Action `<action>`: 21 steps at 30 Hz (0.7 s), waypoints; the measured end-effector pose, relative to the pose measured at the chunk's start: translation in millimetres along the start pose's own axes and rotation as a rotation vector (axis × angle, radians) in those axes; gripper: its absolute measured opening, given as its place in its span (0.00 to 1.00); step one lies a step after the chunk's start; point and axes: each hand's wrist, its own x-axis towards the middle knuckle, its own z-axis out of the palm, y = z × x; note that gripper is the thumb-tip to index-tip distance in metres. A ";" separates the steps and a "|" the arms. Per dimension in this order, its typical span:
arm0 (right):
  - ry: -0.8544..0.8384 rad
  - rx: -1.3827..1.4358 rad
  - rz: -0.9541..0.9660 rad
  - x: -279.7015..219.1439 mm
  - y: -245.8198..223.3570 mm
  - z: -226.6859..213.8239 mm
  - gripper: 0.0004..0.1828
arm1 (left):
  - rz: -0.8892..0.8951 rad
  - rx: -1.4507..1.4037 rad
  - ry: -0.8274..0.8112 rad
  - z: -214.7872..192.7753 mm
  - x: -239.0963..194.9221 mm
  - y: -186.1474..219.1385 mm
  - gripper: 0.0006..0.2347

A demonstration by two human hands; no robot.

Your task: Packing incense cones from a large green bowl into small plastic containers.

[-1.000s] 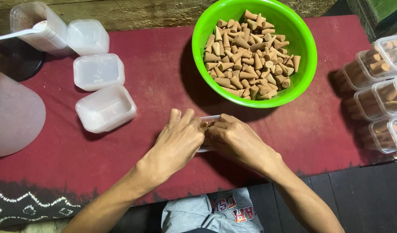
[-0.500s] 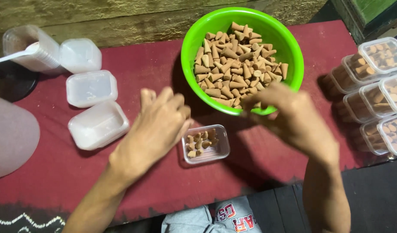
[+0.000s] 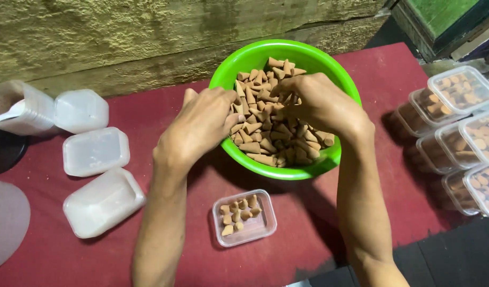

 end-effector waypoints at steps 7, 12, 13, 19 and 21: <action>-0.123 -0.057 0.101 20.6 24.8 29.9 0.12 | -0.026 0.053 0.057 37.0 17.9 -34.8 0.06; -0.047 -0.047 0.005 24.0 30.6 31.9 0.08 | 0.037 0.087 0.196 63.9 38.0 -38.2 0.07; -0.051 -0.048 0.010 19.0 32.2 25.4 0.08 | 0.038 0.081 0.193 73.5 40.0 -41.8 0.07; 0.059 -0.023 -0.008 -6.2 39.5 -13.5 0.10 | 0.051 0.124 0.252 75.5 42.7 -35.7 0.01; 0.110 -0.052 -0.134 -8.5 46.6 -13.3 0.12 | -0.033 -0.066 0.160 39.4 40.5 -12.9 0.21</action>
